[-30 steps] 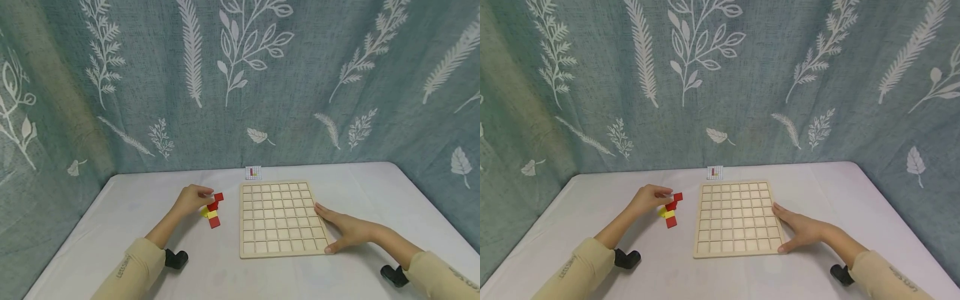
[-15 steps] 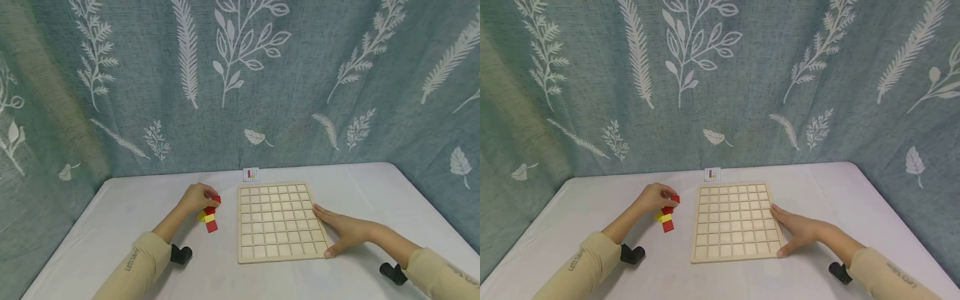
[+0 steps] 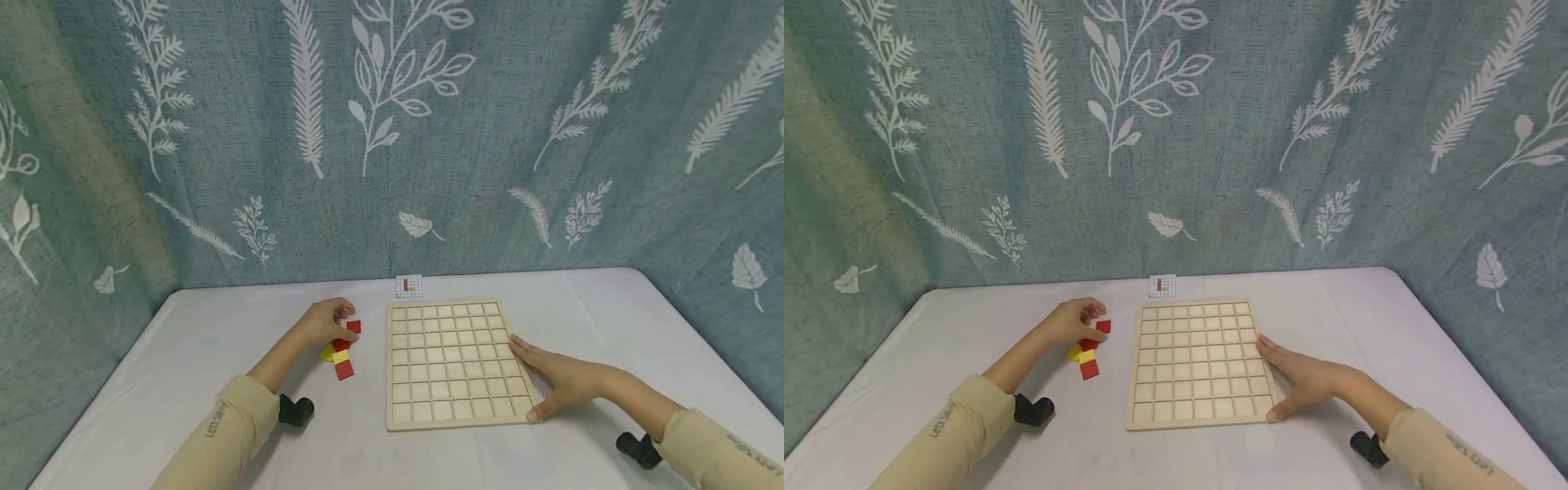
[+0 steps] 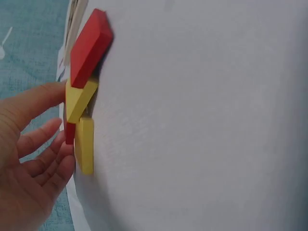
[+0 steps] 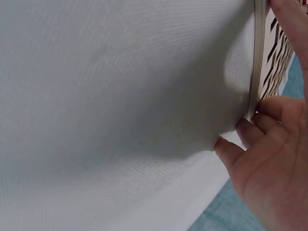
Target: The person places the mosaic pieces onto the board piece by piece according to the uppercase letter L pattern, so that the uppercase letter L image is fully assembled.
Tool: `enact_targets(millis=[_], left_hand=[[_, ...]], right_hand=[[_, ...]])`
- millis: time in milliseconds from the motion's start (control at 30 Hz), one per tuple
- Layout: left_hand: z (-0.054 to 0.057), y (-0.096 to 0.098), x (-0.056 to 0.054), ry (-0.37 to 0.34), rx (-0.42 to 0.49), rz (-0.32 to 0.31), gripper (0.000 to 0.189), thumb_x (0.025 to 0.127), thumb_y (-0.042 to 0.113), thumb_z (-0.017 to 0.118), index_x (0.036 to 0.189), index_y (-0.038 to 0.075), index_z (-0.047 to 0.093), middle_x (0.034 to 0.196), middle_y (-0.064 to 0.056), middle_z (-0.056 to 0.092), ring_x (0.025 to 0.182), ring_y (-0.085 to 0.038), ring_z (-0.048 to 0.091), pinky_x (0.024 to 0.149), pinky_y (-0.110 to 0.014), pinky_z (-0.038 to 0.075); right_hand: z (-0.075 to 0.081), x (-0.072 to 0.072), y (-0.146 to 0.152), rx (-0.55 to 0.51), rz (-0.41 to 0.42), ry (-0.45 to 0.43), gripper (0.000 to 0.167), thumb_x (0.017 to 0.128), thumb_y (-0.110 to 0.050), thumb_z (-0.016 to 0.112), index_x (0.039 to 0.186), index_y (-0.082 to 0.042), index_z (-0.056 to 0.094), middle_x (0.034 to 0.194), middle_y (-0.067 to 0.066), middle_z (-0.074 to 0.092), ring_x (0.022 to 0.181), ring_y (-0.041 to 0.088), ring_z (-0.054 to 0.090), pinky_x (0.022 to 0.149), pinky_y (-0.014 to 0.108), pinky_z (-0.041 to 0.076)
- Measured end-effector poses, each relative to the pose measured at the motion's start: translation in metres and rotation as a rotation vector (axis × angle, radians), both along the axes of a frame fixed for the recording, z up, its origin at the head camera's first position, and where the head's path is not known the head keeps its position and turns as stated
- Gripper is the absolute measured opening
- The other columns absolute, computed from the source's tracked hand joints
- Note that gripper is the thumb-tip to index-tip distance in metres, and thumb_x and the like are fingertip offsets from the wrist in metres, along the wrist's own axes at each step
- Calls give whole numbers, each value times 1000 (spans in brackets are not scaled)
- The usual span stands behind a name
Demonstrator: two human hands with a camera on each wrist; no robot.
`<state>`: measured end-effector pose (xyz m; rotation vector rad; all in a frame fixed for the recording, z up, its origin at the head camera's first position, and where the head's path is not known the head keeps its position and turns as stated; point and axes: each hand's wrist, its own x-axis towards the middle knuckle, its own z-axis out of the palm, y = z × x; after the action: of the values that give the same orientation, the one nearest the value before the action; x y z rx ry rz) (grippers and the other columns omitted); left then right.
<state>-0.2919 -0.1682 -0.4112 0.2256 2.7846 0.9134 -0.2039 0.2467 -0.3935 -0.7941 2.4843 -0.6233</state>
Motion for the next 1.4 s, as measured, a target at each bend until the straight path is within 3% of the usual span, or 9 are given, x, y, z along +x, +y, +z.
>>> enact_targets(millis=[400,633,1067,1400], left_hand=[[0,-7,-1,-63,79,37,31,76,18,75,104,6,69,103,-10,63,94,-24,55,74,-31,52],[-2,-5,-3,-35,151,52,32,75,21,75,102,6,68,91,-7,62,85,-21,53,69,-28,50],[-5,-4,1,55,169,76,30,75,24,76,100,7,71,81,-3,63,71,-18,50,57,-25,45],[4,15,7,134,135,-49,33,73,27,77,101,10,72,93,-3,67,72,-16,51,56,-26,44]], right_hand=[[-1,-3,0,-3,1,-26,117,67,-47,76,145,7,8,152,23,-1,137,43,8,105,57,16],[0,-3,1,1,-22,-30,118,66,-47,78,145,7,8,152,22,-1,138,42,7,105,56,16],[1,0,1,-28,-17,-48,117,67,-44,78,145,7,7,152,23,-1,137,43,6,105,58,15],[-2,-1,2,29,-37,51,119,62,-53,77,145,5,14,152,21,9,137,42,14,106,55,20]])
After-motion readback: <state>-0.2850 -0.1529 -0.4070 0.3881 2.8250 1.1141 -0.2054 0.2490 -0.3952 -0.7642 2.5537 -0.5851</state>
